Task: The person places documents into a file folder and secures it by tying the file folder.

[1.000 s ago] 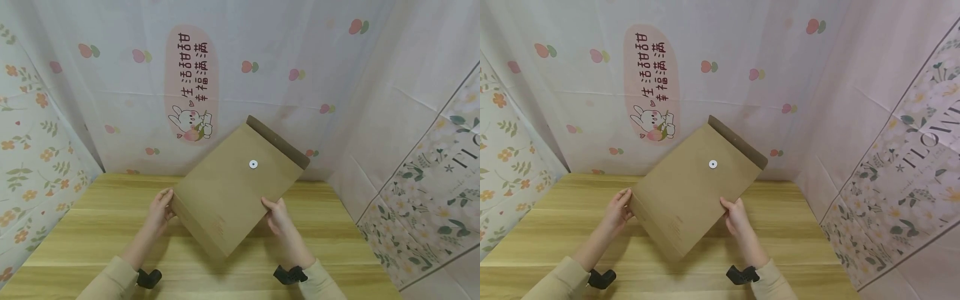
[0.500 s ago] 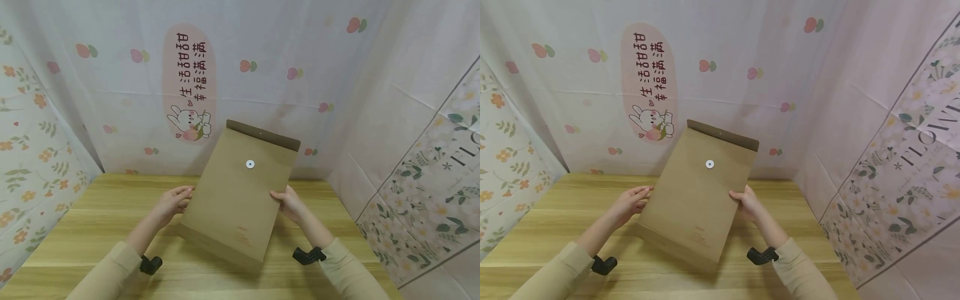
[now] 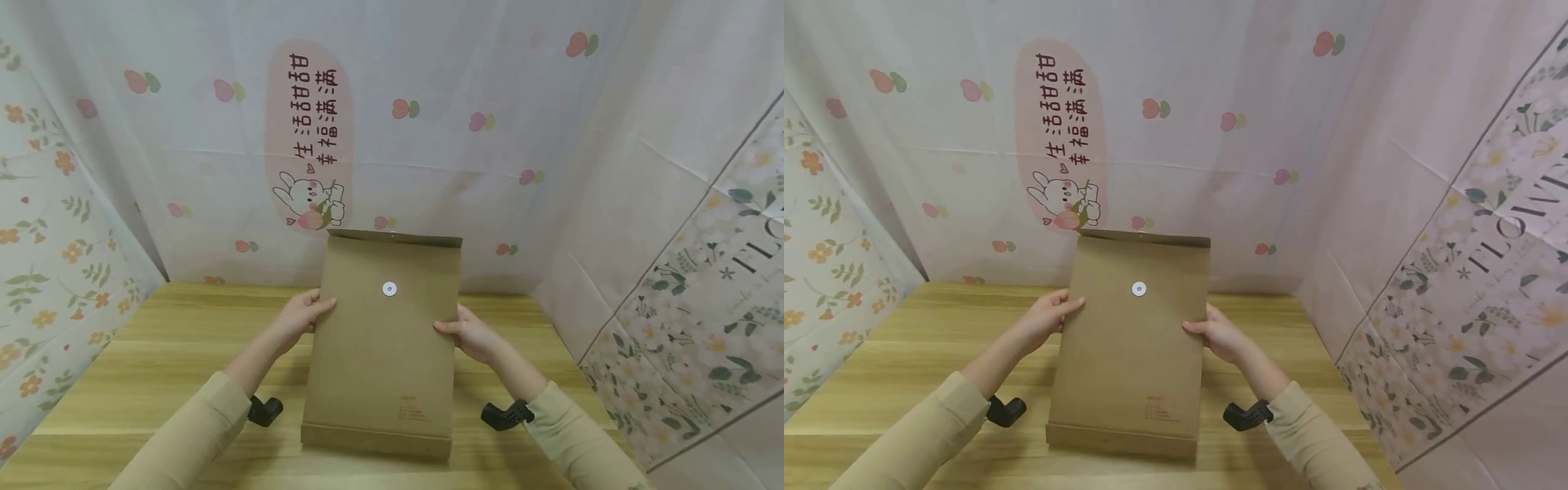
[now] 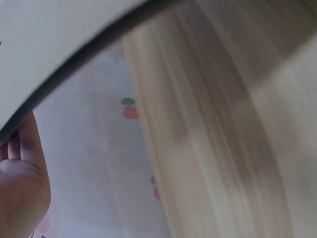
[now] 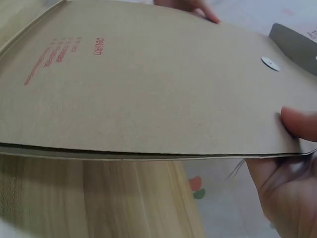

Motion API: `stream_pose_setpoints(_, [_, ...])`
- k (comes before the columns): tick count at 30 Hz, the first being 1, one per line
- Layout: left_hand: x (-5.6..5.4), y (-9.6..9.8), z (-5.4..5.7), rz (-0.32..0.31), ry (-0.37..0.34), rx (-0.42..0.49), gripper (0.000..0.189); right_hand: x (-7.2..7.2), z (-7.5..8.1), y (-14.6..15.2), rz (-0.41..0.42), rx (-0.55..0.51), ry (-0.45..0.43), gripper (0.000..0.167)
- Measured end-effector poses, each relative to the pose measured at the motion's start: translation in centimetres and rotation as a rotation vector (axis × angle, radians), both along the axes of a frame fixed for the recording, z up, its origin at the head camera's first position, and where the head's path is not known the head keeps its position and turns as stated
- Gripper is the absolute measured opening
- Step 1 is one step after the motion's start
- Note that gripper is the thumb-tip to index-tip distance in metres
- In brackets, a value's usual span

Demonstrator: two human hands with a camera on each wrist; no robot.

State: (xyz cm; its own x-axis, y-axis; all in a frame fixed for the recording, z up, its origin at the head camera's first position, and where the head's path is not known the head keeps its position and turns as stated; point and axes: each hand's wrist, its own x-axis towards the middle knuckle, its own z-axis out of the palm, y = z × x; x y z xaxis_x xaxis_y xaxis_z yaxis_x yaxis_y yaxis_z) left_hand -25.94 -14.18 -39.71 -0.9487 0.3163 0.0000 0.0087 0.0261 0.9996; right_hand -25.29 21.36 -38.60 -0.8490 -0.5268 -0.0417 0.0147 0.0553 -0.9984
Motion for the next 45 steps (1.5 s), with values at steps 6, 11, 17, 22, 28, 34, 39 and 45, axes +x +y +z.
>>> stream_pose_setpoints(6, [-0.6,0.4,1.0,0.086,0.019,0.08,0.042,-0.1,-0.2,-0.3,0.038,0.018,-0.006,0.06])
stream_pose_setpoints(11, [-1.1,0.4,1.4,0.145,0.021,0.183,0.019,-0.4,-0.2,-0.8,-0.011,0.106,0.052,0.072])
stream_pose_setpoints(17, [-1.2,0.3,1.3,0.203,-0.003,0.241,0.016,-1.0,0.7,-1.1,-0.254,0.212,0.279,0.076])
stream_pose_setpoints(22, [-1.0,0.1,1.2,0.221,-0.027,0.269,0.012,-1.6,1.9,-1.0,-0.358,0.168,0.329,0.053])
stream_pose_setpoints(28, [-1.2,0.3,2.4,0.241,-0.039,0.226,0.029,-2.6,4.1,-0.9,-0.354,0.059,0.114,0.062])
stream_pose_setpoints(34, [-1.9,-0.1,4.6,0.15,-0.068,0.214,0.072,-3.5,6.2,-0.9,-0.32,0.041,-0.023,0.07])
stream_pose_setpoints(39, [-2.4,-0.4,6.5,0.071,-0.139,0.208,0.078,-4.0,7.7,-1.4,-0.319,0.115,-0.105,0.08])
stream_pose_setpoints(45, [-3.1,-0.6,8.5,0.082,-0.234,0.186,0.088,-4.4,9.7,-2.6,-0.286,0.227,-0.185,0.092])
